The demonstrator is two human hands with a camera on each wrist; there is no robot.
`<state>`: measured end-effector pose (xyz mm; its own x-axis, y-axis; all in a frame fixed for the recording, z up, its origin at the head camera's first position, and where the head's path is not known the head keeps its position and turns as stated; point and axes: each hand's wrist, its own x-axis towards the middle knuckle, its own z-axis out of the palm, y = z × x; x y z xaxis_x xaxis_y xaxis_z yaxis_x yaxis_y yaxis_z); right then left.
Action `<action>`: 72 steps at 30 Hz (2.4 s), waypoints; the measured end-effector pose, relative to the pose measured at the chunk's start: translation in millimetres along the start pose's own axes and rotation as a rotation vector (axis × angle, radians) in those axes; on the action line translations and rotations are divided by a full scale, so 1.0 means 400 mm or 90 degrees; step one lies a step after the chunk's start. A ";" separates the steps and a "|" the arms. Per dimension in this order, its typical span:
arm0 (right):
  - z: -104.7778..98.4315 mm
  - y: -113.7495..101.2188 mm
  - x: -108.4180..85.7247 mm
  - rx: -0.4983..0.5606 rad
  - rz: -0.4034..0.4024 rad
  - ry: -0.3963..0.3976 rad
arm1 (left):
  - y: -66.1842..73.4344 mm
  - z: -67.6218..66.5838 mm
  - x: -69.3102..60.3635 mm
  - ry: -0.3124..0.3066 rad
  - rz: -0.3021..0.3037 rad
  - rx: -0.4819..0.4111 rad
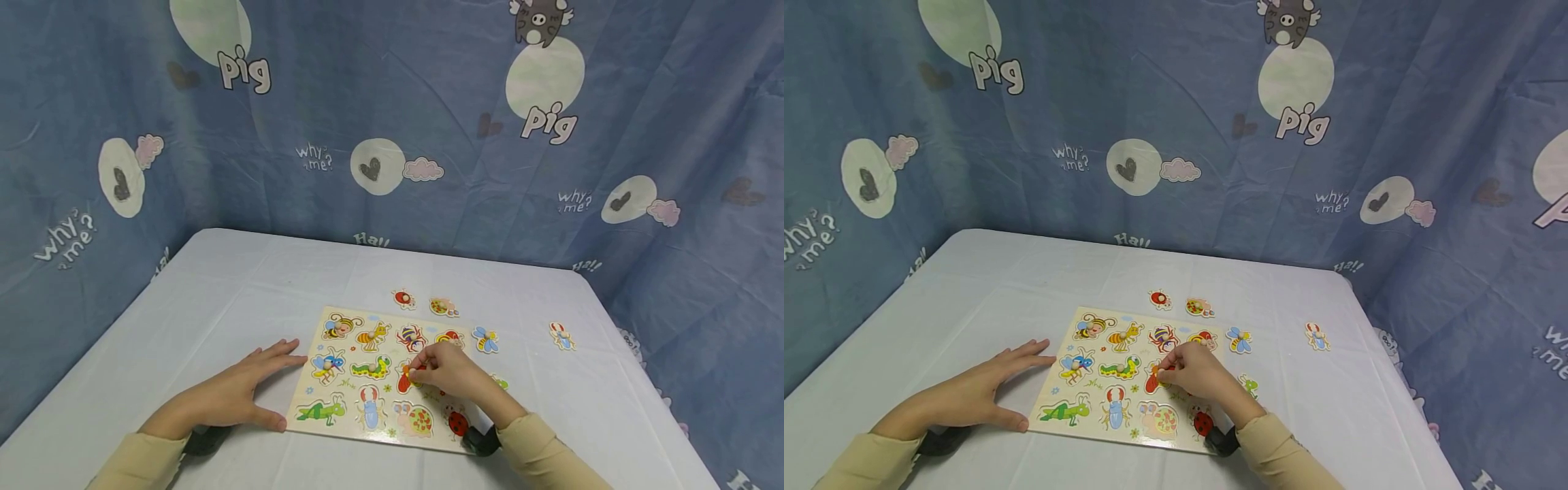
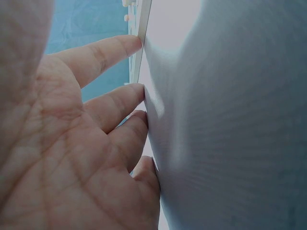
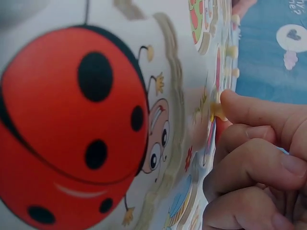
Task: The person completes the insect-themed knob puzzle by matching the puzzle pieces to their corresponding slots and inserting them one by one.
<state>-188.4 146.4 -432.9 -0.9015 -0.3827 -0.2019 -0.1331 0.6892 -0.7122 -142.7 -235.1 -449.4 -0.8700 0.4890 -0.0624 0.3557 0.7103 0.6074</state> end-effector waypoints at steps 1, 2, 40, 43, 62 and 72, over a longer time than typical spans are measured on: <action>0.000 0.001 0.000 -0.001 0.000 0.000 | 0.001 0.000 0.000 0.000 0.000 0.000; 0.000 0.001 0.001 0.000 -0.001 0.000 | 0.001 0.000 0.000 0.000 0.000 0.000; -0.130 -0.004 -0.009 0.002 -0.003 0.015 | -0.004 0.001 0.002 -0.003 0.002 -0.002; -0.155 0.007 -0.009 0.006 -0.010 0.030 | -0.004 0.000 0.002 -0.001 0.006 -0.005; -0.338 0.138 -0.055 0.102 0.099 0.147 | 0.000 0.000 0.001 -0.005 -0.002 -0.011; -0.345 0.199 -0.050 0.124 0.086 0.113 | 0.000 -0.001 0.002 -0.003 0.002 -0.007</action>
<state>-237.8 293.7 -392.9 -0.9657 -0.1702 -0.1960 0.0599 0.5885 -0.8062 -143.6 -235.0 -449.2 -0.8672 0.4936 -0.0652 0.3541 0.7035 0.6162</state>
